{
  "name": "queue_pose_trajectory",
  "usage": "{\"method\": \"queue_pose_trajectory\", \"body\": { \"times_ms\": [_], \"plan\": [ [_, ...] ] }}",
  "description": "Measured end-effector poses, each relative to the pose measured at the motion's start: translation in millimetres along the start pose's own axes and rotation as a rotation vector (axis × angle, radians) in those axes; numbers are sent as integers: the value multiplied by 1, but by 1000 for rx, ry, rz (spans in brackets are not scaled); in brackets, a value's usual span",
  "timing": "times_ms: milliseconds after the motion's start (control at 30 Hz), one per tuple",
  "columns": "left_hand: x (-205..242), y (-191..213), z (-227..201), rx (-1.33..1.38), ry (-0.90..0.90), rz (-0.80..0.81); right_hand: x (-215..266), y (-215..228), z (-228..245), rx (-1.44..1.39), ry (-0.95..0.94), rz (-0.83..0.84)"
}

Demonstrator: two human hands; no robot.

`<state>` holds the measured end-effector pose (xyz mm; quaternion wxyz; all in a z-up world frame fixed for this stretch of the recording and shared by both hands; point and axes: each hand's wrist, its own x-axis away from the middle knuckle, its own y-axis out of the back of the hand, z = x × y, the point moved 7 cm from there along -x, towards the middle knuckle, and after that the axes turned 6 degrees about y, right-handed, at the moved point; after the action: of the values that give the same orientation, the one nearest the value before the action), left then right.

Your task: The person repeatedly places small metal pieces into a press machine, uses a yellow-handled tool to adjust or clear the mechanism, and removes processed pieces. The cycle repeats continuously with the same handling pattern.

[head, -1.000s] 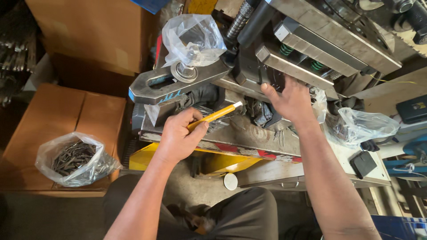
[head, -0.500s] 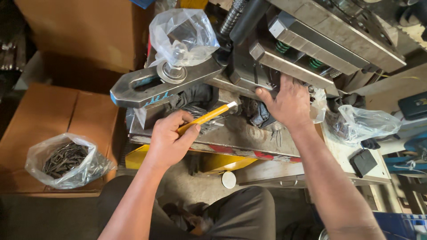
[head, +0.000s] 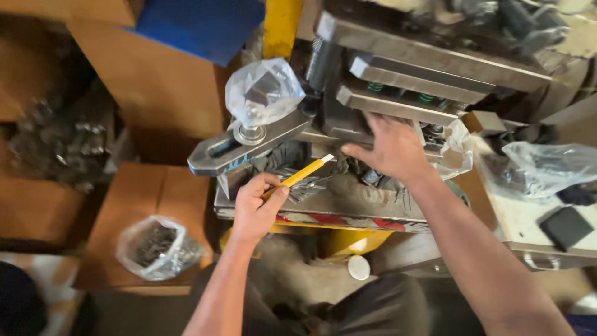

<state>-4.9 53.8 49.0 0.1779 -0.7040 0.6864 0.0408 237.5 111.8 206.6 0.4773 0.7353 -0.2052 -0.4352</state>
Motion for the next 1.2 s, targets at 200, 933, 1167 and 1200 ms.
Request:
{"method": "queue_pose_trajectory", "body": {
  "times_ms": [200,933,1167,1200],
  "plan": [
    [-10,-14,-29,162,67,-205,-20,-17,-12,-95,-261,314],
    [-44,-71,-29,11,-100,-325,-9,-7,-12,-133,-145,135],
    [-6,-21,-12,115,34,-298,6,2,-5,-168,95,-263],
    [-5,-14,-10,128,20,-264,9,6,-4,-206,97,-295]
  ]
}}
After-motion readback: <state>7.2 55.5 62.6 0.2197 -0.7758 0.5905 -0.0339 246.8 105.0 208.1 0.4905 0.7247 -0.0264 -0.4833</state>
